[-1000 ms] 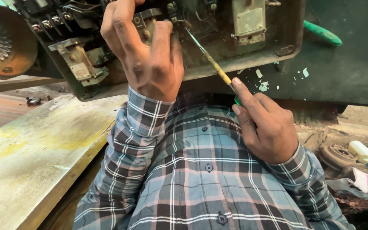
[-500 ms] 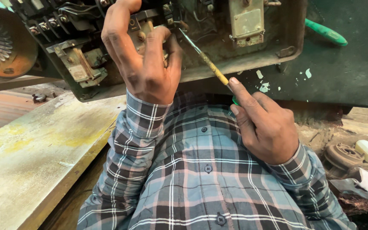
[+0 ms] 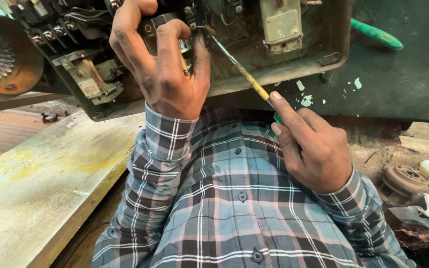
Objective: The person uses a screwdriver to tighten screws on electrical components inside a metal box. They adjust wires and reposition the box to access different terminals, continuing to tighten connections throughout the clip.
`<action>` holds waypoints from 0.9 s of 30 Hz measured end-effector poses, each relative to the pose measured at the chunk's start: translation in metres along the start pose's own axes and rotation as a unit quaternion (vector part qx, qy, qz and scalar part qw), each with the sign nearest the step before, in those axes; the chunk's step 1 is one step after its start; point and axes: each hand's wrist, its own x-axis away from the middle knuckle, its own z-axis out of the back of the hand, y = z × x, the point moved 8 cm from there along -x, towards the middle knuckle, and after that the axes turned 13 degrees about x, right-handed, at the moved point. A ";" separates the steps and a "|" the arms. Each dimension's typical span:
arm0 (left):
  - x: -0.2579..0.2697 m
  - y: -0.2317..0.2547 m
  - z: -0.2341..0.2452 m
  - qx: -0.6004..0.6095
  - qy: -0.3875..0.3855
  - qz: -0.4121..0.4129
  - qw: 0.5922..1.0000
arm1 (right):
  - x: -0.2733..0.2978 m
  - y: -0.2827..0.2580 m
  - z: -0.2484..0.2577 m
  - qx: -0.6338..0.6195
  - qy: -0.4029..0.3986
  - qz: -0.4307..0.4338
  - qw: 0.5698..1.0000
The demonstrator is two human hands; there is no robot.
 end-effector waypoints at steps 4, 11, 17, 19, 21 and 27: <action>-0.002 0.003 0.005 0.009 0.043 -0.063 0.997 | 0.004 0.000 0.006 0.003 0.027 0.025 0.999; 0.038 0.026 0.050 0.180 0.020 0.002 0.983 | 0.008 -0.002 0.020 -0.018 0.109 -0.002 0.994; 0.046 0.022 0.061 0.274 0.012 0.088 0.958 | 0.007 -0.011 0.035 0.027 0.147 0.012 0.989; 0.045 0.021 0.063 0.265 0.006 0.075 0.961 | 0.010 -0.015 0.042 0.041 0.162 0.041 0.985; 0.045 0.020 0.067 0.245 -0.002 0.050 0.968 | 0.014 -0.015 0.049 0.057 0.170 0.050 0.982; 0.044 0.013 0.076 0.223 0.010 0.042 0.974 | 0.029 -0.011 0.066 0.066 0.252 0.060 0.964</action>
